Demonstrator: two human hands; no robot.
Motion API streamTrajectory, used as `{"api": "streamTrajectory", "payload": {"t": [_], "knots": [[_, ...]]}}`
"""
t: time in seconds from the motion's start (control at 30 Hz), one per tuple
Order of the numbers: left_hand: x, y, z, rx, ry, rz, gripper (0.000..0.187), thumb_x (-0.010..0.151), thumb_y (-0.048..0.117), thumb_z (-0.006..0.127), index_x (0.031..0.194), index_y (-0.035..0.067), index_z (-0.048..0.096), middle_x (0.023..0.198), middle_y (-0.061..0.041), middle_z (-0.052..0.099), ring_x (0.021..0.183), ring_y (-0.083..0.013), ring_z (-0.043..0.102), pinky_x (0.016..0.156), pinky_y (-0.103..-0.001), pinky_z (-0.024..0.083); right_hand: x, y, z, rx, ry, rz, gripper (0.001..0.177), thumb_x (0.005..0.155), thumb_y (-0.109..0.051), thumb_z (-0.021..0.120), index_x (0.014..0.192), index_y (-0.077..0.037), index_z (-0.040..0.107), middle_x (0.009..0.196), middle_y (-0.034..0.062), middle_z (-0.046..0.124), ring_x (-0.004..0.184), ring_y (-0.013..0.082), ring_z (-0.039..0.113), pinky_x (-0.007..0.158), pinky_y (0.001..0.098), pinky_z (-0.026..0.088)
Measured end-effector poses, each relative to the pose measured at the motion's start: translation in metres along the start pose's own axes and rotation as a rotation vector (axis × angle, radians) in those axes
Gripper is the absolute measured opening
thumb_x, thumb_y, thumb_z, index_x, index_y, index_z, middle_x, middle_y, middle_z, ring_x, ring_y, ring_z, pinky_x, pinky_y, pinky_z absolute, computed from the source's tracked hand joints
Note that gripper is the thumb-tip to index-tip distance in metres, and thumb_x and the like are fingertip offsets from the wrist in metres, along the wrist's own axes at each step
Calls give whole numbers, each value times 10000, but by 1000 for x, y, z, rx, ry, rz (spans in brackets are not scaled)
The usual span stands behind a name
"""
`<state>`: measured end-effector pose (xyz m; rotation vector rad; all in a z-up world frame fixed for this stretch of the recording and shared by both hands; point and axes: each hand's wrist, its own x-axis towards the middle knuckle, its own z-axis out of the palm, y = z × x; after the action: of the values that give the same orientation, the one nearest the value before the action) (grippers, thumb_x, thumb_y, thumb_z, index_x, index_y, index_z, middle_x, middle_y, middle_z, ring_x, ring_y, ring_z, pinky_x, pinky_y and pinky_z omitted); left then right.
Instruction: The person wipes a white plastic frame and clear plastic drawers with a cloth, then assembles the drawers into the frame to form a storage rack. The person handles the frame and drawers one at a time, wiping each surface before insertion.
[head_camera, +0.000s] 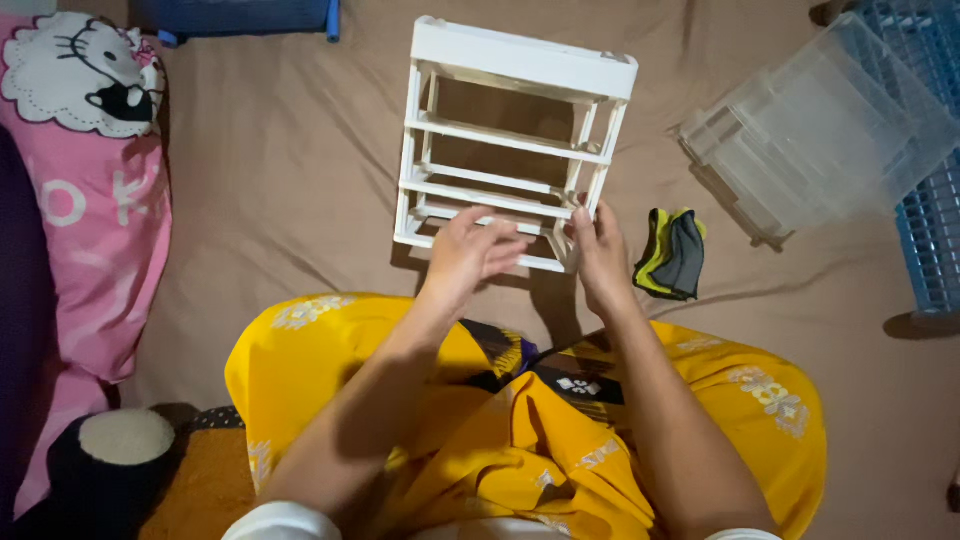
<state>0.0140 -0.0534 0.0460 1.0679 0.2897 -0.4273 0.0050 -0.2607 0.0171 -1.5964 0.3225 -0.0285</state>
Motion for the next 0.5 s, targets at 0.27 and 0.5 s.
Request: {"api": "streamTrajectory", "payload": {"t": [0.27, 0.5], "knots": [[-5, 42, -46, 1212, 725, 999, 461, 1044, 388, 615, 1393, 98, 529, 911, -155, 703, 781, -252, 687, 704, -352, 547, 61, -4, 6, 270, -28, 37, 325, 1055, -330, 536, 1169, -37, 619, 956, 39, 623, 882, 154, 619, 855, 342, 557], [44, 42, -44, 878, 470, 462, 450, 1023, 319, 630, 1439, 149, 607, 789, -149, 683, 697, -201, 620, 676, -366, 525, 125, -12, 7, 103, 79, 206, 356, 1054, -390, 523, 1004, -63, 653, 818, 9, 574, 713, 137, 552, 669, 329, 490]]}}
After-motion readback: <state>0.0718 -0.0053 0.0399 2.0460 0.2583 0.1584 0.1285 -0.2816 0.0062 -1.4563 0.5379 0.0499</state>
